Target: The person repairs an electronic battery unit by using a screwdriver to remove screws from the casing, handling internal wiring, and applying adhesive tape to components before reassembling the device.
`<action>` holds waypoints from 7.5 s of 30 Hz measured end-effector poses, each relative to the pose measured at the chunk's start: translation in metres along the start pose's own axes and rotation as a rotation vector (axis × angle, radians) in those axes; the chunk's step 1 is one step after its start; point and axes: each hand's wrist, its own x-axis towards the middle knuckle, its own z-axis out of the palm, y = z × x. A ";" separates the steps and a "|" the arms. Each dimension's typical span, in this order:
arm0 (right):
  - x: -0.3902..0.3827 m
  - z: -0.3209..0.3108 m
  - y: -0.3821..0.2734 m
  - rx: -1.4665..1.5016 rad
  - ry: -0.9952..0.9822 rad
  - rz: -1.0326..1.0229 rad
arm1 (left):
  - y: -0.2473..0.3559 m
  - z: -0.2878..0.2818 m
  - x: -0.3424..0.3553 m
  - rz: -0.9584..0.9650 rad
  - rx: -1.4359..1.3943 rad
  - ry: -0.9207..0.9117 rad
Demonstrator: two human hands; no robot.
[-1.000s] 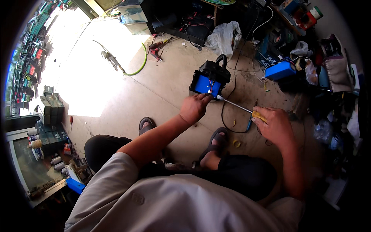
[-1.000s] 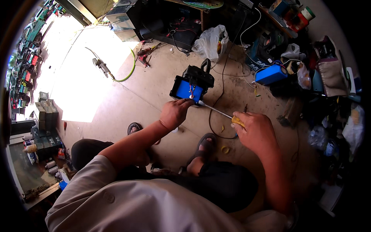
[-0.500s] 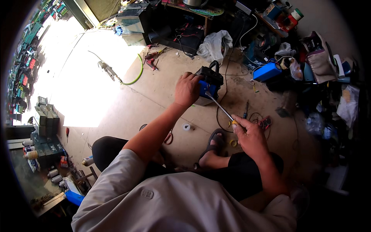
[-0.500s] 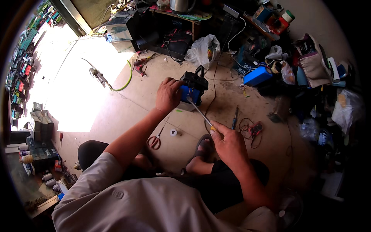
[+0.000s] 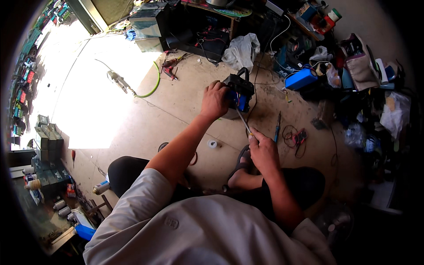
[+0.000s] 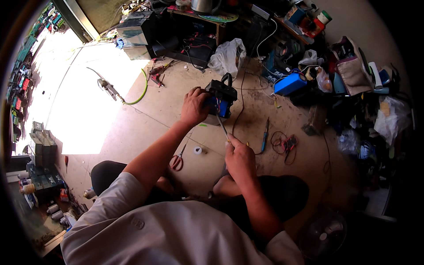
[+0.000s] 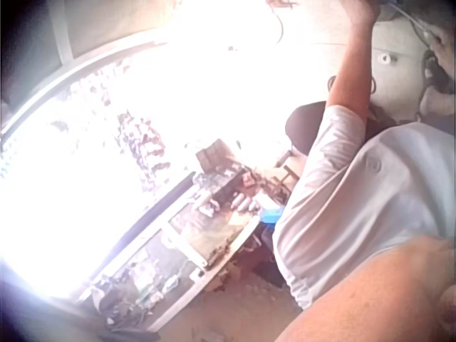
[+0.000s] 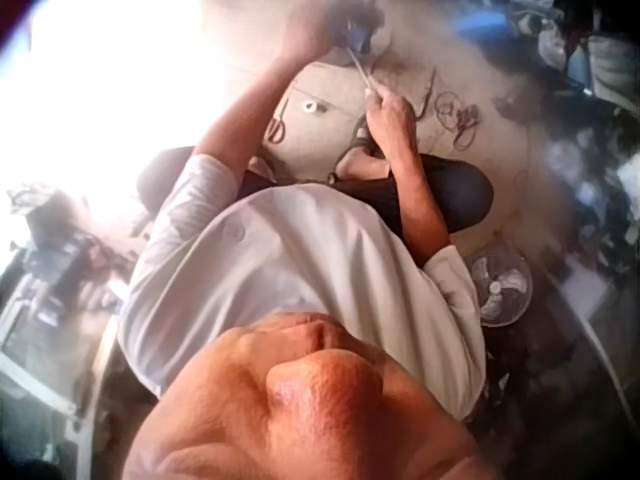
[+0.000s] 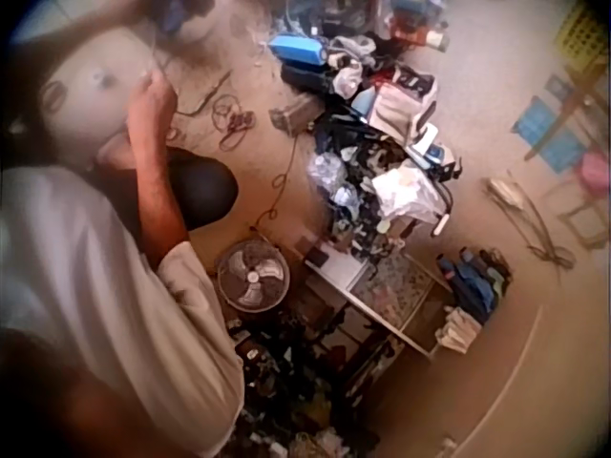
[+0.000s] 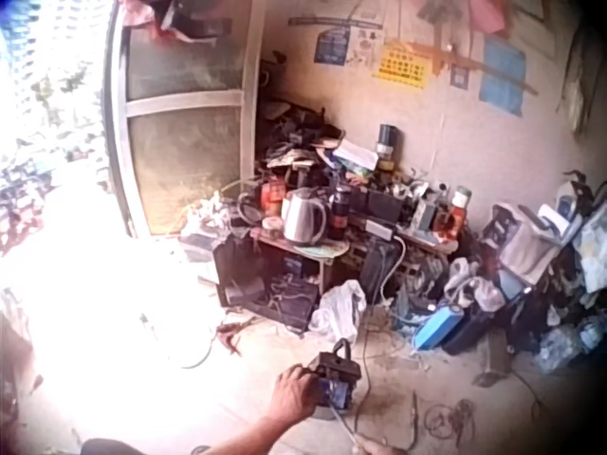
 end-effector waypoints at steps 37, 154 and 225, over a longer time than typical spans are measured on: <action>-0.005 0.024 -0.015 -0.012 0.019 0.068 | 0.004 0.021 -0.018 -0.007 -0.027 0.029; -0.071 0.017 0.057 0.088 -0.047 -0.069 | 0.027 0.018 0.007 -0.107 0.234 -0.236; -0.058 -0.193 0.079 0.308 0.397 0.152 | -0.039 -0.039 -0.022 -0.540 -0.123 0.163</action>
